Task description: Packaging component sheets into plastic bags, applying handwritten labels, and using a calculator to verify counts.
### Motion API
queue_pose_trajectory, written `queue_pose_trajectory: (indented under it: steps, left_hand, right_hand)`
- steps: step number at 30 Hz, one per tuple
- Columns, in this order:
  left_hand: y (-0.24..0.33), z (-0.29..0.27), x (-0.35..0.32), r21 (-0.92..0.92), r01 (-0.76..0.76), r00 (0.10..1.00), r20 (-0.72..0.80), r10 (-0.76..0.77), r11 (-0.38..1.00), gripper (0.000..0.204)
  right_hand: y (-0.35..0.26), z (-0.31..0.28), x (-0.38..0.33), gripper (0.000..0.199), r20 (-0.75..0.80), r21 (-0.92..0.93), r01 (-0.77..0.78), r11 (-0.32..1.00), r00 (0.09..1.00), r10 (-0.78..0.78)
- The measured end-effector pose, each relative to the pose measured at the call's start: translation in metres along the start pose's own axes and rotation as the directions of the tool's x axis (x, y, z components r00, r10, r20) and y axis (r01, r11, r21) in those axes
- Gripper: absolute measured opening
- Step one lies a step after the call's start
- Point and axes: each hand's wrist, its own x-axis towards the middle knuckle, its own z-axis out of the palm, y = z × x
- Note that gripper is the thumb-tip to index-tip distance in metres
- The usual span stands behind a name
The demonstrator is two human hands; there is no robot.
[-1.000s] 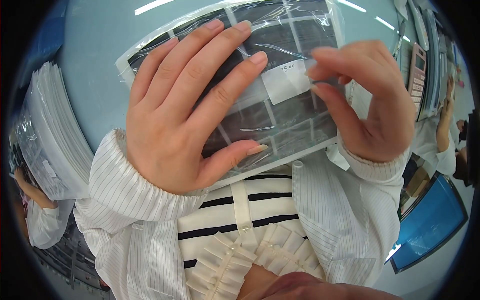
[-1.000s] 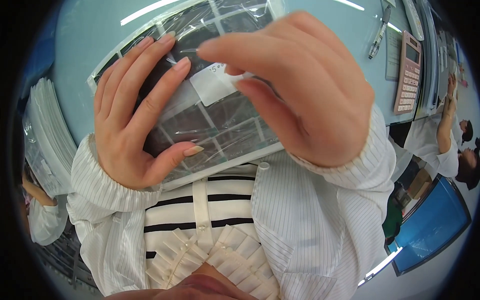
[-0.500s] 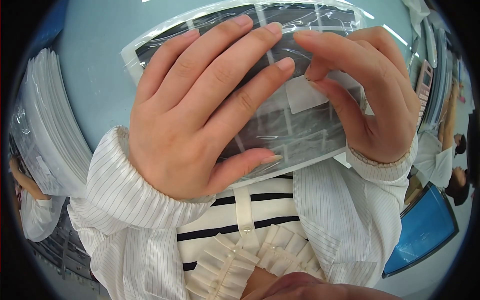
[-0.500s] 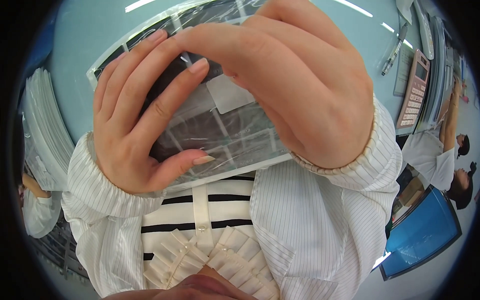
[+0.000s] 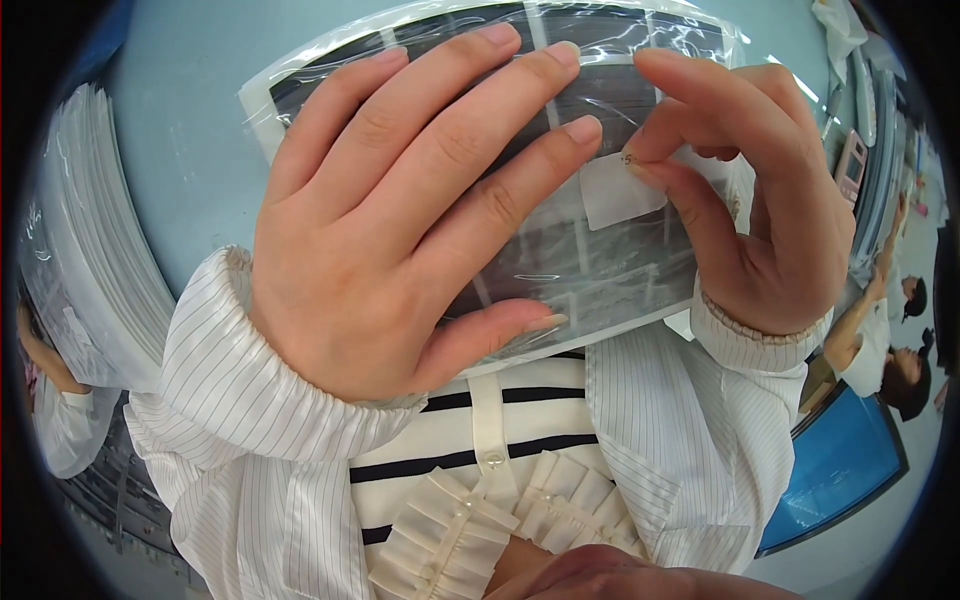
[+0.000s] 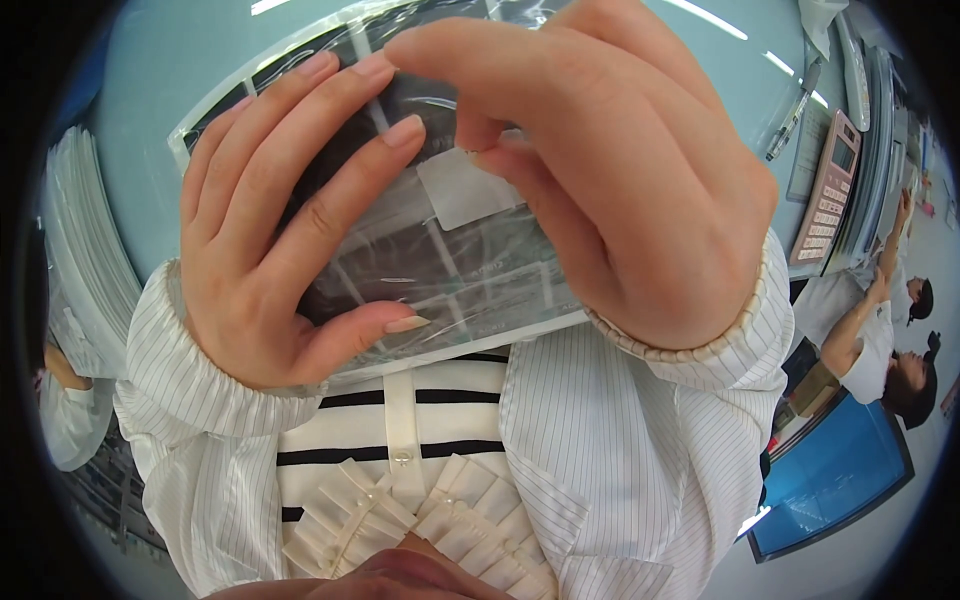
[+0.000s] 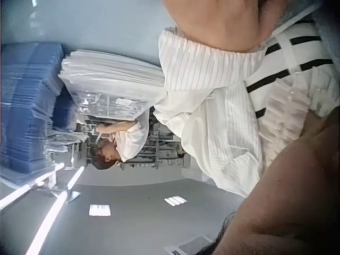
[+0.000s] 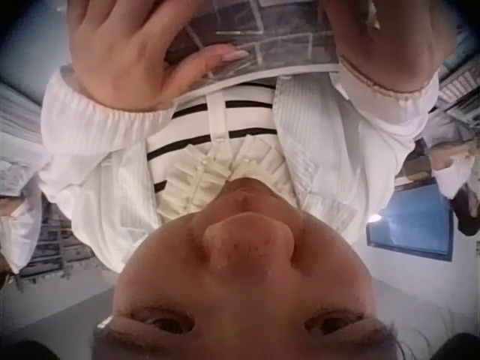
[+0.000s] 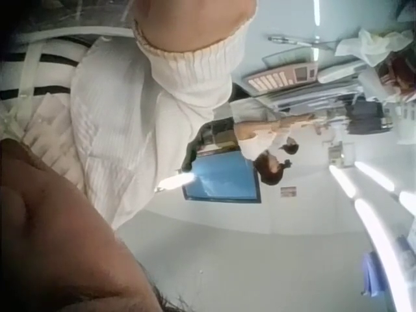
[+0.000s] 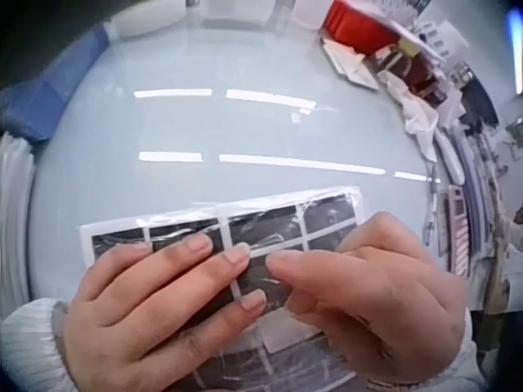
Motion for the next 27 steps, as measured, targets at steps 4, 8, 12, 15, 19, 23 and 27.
queue_pose_trajectory:
  steps: [4, 8, 12, 15, 19, 23, 27]
  left_hand:
    - [0.007, 0.003, 0.004, 0.019, -0.006, 1.000, 0.001, 0.006, 1.000, 0.065]
    - [0.001, 0.005, 0.004, 0.021, -0.030, 1.000, -0.009, 0.030, 0.999, 0.065]
    - [-0.004, 0.008, 0.005, 0.036, -0.037, 0.999, -0.020, 0.038, 0.999, 0.065]
    - [0.001, 0.012, 0.013, 0.028, -0.064, 0.997, -0.035, 0.065, 0.998, 0.065]
    - [-0.005, 0.010, 0.006, 0.047, -0.064, 0.996, -0.054, 0.067, 0.997, 0.064]
    - [-0.004, 0.010, 0.006, 0.057, -0.066, 0.995, -0.073, 0.070, 0.996, 0.064]
    - [-0.005, 0.007, 0.001, 0.070, -0.073, 0.993, -0.087, 0.079, 0.995, 0.064]
  right_hand:
    - [0.035, 0.011, -0.011, 0.051, -0.095, 0.107, 0.209, 0.972, 0.975, -0.200]
    - [0.032, 0.010, -0.011, 0.050, -0.099, 0.057, 0.192, 0.980, 0.978, -0.186]
    - [0.033, 0.013, -0.007, 0.050, -0.098, 0.032, 0.204, 0.978, 0.975, -0.200]
    - [0.038, 0.012, -0.006, 0.049, -0.085, 0.014, 0.216, 0.976, 0.973, -0.214]
    - [0.036, 0.013, -0.004, 0.049, -0.084, 0.031, 0.253, 0.967, 0.965, -0.249]
    - [0.035, 0.011, -0.005, 0.051, -0.088, 0.032, 0.256, 0.966, 0.964, -0.252]
    - [0.034, 0.012, -0.009, 0.053, -0.103, 0.033, 0.240, 0.970, 0.966, -0.236]
